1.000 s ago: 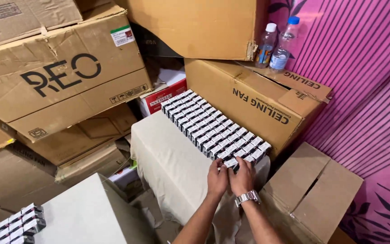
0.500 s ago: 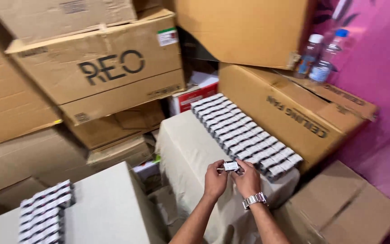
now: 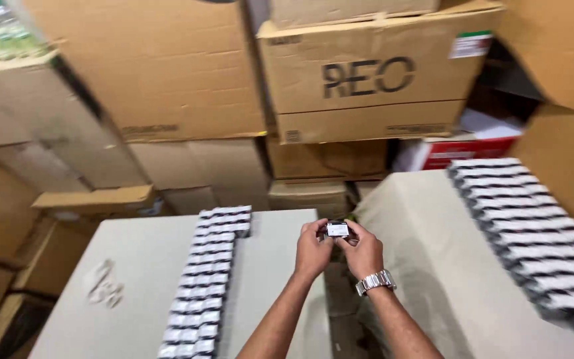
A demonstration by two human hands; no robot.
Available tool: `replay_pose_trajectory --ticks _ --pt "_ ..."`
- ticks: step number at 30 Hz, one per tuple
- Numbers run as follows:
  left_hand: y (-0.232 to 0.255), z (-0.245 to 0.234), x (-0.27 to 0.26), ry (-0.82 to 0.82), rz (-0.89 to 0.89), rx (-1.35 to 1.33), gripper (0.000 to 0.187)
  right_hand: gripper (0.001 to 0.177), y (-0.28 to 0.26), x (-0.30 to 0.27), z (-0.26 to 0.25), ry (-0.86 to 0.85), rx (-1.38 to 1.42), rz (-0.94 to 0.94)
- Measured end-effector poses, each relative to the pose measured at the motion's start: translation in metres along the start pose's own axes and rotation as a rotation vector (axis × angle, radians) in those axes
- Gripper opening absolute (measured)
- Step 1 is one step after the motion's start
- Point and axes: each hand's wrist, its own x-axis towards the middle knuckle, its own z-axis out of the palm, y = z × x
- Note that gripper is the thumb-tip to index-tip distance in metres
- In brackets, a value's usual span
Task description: The person repeatedly picks up small white boxes from a table and places them into a growing stack. The action is performed one at a time in a repetitive manner.
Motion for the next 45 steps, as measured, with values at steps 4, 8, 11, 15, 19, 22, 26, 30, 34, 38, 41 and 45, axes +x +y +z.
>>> replay_pose_trajectory --ticks 4,8,11,15,19,22,26,30,34,38,41,45 --pt "-0.030 -0.091 0.027 0.064 -0.053 0.060 0.050 0.059 -0.041 0.003 0.087 -0.103 0.022 -0.018" --pt "-0.070 -0.172 0.060 0.060 -0.096 0.162 0.049 0.059 -0.059 0.012 0.170 -0.179 -0.003 -0.064" --pt "-0.107 -0.214 0.090 0.033 -0.145 0.233 0.046 0.059 -0.067 0.020 0.220 -0.228 0.011 -0.070" --pt "-0.128 -0.250 0.114 -0.011 -0.249 0.299 0.039 0.058 -0.067 0.035 0.278 -0.262 -0.043 -0.042" --pt "-0.194 -0.259 0.142 -0.036 -0.324 0.316 0.037 0.058 -0.044 0.054 0.327 -0.256 -0.081 -0.001" --pt "-0.234 -0.258 0.154 -0.053 -0.335 0.350 0.036 0.056 -0.023 0.065 0.358 -0.251 -0.159 0.072" --pt "-0.239 -0.254 0.156 -0.042 -0.335 0.418 0.034 0.051 0.020 0.078 0.399 -0.188 -0.180 0.083" --pt "-0.241 -0.256 0.155 -0.053 -0.344 0.448 0.038 0.057 0.045 0.081 0.420 -0.170 -0.134 0.026" --pt "-0.247 -0.258 0.157 -0.066 -0.272 0.478 0.034 0.069 0.064 0.087 0.434 -0.158 -0.164 0.070" --pt "-0.250 -0.260 0.153 -0.088 -0.082 0.590 0.039 0.073 0.064 0.088 0.436 -0.182 -0.194 0.014" --pt "-0.258 -0.260 0.155 -0.114 -0.034 0.692 0.043 0.066 0.057 0.089 0.434 -0.187 -0.254 -0.031" --pt "-0.242 -0.258 0.145 -0.048 0.016 0.618 0.040 0.087 0.074 0.096 0.434 -0.209 -0.306 0.007"
